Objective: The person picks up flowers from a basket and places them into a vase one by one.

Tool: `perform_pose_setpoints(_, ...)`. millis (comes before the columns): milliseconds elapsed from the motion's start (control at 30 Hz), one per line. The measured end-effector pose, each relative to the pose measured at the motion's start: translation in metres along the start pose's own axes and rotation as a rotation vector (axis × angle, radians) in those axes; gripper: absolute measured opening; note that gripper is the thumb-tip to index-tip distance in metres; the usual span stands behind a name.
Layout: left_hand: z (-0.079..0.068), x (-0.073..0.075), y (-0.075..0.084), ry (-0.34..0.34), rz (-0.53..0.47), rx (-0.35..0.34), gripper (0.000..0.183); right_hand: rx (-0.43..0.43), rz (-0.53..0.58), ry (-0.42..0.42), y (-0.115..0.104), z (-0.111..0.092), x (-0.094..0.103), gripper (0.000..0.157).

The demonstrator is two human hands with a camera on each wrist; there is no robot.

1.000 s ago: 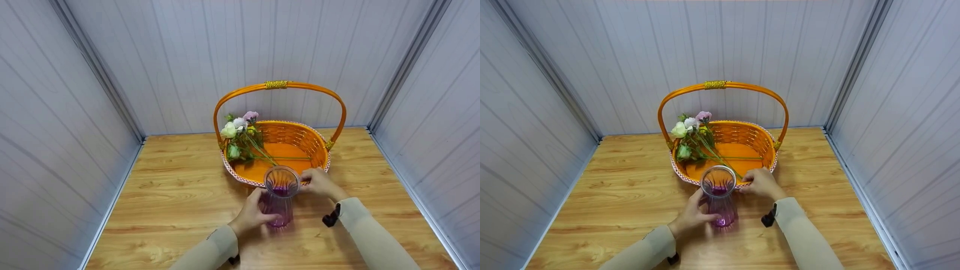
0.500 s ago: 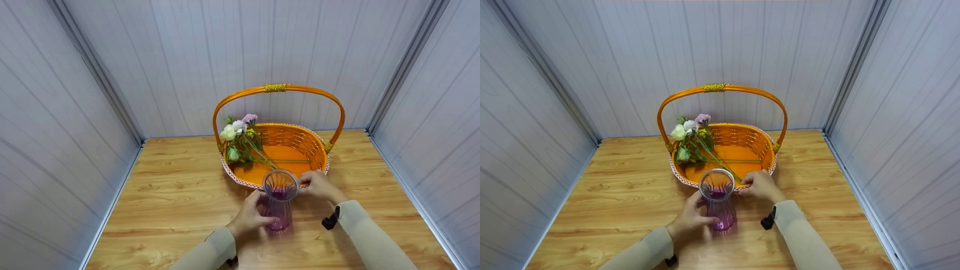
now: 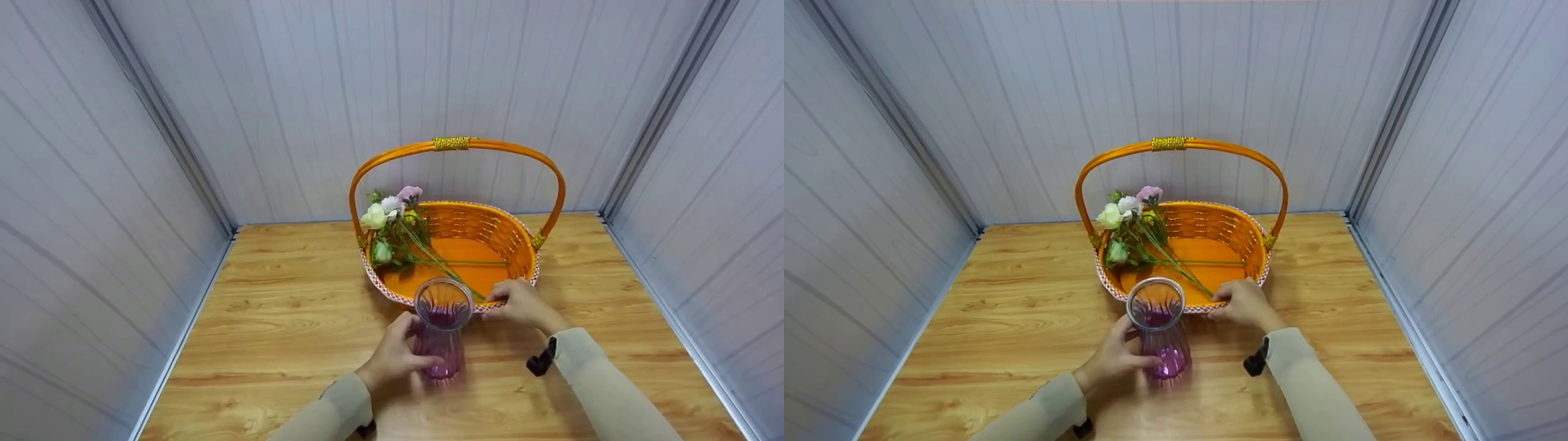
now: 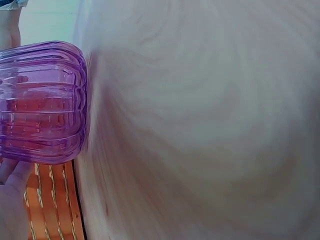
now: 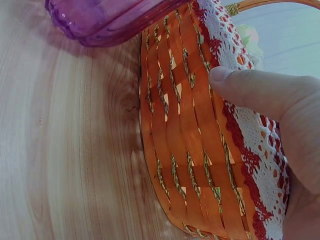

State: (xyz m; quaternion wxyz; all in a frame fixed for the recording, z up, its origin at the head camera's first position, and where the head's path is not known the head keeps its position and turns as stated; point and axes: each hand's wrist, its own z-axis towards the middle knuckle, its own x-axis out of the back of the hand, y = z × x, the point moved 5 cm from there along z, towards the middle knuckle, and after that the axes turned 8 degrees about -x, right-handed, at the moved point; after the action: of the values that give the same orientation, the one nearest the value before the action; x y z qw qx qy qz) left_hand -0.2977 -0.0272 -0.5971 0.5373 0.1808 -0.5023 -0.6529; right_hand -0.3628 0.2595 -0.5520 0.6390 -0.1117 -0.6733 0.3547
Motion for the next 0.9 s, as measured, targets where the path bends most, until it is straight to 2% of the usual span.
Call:
perform_pose_setpoints(333,-0.014,0.023,-0.005,0.029,0.007,0.062,0.063,0.004,0.011,-0.015,0.000,-0.001,0.000,0.011)
perform_pose_setpoints(733,-0.027,0.054,-0.009,0.072,-0.012,0.119,0.073,-0.006,-0.007,-0.023,0.001,0.000,-0.001,0.012)
perform_pose_setpoints(900,-0.031,0.063,-0.009,0.075,-0.011,0.113,0.079,-0.012,-0.001,-0.034,0.001,-0.001,-0.001,0.011)
